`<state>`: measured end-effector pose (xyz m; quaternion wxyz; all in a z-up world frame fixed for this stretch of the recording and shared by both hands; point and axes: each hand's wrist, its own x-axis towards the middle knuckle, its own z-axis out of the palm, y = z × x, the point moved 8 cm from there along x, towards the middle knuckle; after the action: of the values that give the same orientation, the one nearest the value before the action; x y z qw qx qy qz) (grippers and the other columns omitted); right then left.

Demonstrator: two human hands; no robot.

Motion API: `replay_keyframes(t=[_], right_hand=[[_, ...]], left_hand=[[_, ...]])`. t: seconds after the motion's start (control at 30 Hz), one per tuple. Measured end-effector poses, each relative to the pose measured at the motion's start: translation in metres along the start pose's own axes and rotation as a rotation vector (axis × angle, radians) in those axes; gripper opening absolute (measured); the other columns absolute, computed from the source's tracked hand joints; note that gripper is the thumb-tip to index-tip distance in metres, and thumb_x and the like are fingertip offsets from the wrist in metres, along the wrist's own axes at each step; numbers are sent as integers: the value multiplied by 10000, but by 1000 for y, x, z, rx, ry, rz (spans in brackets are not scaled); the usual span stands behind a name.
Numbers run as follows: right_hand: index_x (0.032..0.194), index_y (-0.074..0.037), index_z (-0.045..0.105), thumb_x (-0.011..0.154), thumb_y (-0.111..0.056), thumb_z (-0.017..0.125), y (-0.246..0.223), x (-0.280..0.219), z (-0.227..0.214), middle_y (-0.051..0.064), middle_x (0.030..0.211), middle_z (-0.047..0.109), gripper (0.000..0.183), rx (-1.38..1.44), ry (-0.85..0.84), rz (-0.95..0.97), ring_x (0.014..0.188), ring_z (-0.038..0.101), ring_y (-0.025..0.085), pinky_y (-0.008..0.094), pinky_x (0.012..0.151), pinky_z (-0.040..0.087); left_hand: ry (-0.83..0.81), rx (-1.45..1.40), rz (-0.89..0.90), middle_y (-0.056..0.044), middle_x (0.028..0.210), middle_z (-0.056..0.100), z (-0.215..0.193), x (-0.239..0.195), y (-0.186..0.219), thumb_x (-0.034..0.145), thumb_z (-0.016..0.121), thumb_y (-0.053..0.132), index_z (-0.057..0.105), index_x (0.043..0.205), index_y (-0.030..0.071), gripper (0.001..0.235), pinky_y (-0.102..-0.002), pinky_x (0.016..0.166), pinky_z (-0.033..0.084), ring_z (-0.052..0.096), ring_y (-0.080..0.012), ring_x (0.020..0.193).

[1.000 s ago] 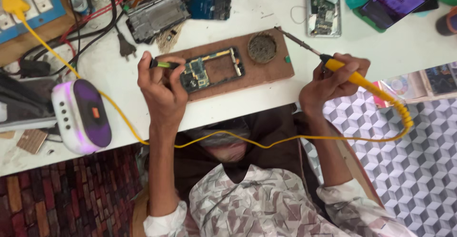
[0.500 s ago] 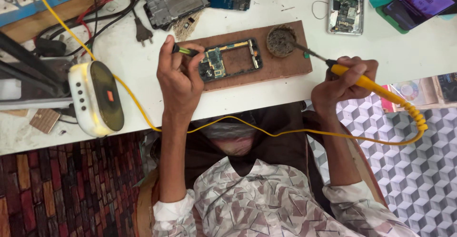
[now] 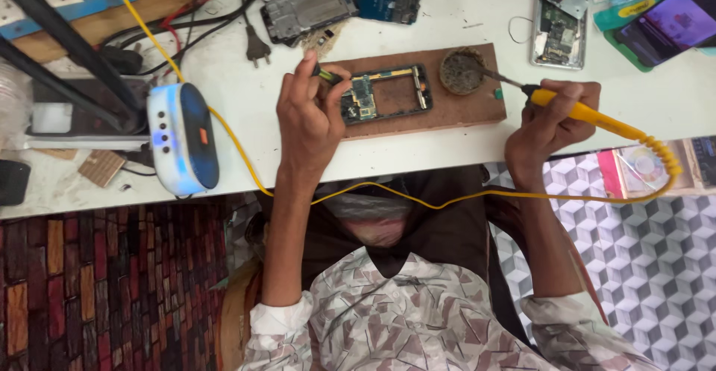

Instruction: The person uses a soldering iron and a screwdriver to work on a disassembled mobile phone motherboard placed on a wooden board. They repeatedly apply heat to specific points on the circuit board while holding it steady.

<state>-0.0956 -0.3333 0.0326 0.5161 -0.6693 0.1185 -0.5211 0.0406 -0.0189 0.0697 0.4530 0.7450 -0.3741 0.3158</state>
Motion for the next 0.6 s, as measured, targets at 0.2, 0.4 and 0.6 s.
replay_keyframes(t=[0.2, 0.4, 0.6], right_hand=[[1001, -22, 510, 1176, -416, 499, -6, -2, -13, 29, 748, 460, 430, 54, 148, -1, 496, 389, 85, 236, 425, 302], [1001, -24, 489, 1166, -433, 476, -21, -14, -9, 32, 673, 417, 441, 125, 211, -35, 478, 336, 75, 231, 422, 297], [959, -29, 446, 1143, -442, 490, -30, -20, 17, 64, 710, 439, 454, 235, 190, -57, 451, 329, 95, 240, 392, 291]], left_hand=[[-1, 20, 10, -11, 1014, 746, 0, 1, 0, 1060, 678, -14, 227, 1529, 112, 663, -356, 881, 446, 632, -143, 800], [4, 37, 23, -16, 1028, 746, -2, 0, 6, 1056, 674, -16, 227, 1527, 102, 660, -357, 898, 428, 662, -149, 812], [10, 29, 18, -27, 1021, 741, 0, 4, 4, 1045, 687, -15, 248, 1517, 100, 654, -358, 903, 433, 672, -150, 826]])
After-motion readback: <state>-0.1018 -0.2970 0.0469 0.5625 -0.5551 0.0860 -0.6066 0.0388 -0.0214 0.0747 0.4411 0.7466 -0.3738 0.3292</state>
